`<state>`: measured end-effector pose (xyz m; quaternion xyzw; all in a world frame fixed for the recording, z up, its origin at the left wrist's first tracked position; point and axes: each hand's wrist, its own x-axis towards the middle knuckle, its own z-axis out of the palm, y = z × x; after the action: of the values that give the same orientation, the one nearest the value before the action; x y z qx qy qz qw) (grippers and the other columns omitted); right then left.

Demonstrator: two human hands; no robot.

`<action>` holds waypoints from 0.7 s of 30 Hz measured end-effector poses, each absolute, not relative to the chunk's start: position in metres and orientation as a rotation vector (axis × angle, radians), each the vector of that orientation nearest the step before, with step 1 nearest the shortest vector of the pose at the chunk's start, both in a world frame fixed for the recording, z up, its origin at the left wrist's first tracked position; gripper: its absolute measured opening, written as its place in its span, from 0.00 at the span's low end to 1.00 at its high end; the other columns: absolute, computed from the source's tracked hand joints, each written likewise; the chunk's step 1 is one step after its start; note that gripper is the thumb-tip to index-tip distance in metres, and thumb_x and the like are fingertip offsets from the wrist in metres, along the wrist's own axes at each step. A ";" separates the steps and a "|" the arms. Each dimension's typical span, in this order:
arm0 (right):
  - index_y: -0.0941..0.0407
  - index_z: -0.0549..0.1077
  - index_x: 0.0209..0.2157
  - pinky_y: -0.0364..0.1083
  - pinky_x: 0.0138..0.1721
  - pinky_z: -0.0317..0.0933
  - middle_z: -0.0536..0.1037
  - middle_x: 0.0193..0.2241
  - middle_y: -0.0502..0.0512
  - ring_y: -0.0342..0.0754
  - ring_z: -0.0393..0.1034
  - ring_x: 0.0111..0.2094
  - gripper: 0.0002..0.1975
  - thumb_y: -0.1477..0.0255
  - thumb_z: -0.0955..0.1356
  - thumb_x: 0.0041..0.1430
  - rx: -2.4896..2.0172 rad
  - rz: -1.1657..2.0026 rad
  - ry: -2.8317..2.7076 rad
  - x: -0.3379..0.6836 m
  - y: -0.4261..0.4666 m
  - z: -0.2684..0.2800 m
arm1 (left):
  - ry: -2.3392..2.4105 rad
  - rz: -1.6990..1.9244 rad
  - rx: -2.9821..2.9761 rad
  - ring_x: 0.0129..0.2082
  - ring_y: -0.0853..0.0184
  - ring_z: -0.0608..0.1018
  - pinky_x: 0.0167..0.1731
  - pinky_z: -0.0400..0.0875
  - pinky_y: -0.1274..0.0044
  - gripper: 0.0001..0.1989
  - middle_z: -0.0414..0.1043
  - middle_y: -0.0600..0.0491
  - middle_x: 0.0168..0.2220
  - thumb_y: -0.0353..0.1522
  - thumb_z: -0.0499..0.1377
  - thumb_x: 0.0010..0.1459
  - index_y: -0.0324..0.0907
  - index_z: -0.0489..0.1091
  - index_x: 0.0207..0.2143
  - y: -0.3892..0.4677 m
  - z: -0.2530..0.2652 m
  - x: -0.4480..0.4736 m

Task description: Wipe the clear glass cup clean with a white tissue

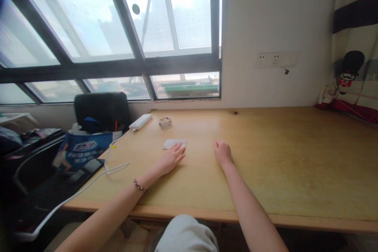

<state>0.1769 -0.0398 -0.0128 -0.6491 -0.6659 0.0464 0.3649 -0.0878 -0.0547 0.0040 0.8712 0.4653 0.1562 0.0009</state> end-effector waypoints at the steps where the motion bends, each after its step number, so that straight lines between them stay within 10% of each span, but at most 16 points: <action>1: 0.58 0.66 0.16 0.40 0.24 0.44 0.71 0.19 0.53 0.40 0.59 0.21 0.17 0.70 0.57 0.55 -1.671 0.127 -1.713 0.177 -0.039 -0.013 | 1.499 0.476 2.699 0.54 0.59 0.57 0.52 0.53 0.65 0.23 0.56 0.46 0.54 0.44 0.41 0.57 0.42 0.59 0.50 -0.051 0.003 -0.102; 21: 0.58 0.68 0.18 0.41 0.24 0.44 0.73 0.21 0.56 0.41 0.61 0.22 0.18 0.68 0.57 0.56 -1.700 0.134 -1.738 0.175 -0.042 -0.010 | 1.715 0.582 2.627 0.54 0.60 0.59 0.52 0.55 0.65 0.20 0.60 0.50 0.52 0.40 0.42 0.57 0.44 0.66 0.45 -0.052 0.000 -0.205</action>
<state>0.1750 -0.0421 -0.0105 -0.6550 -0.6697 0.0515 0.3461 -0.2051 -0.0523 0.0005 0.8230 0.5374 0.1823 -0.0246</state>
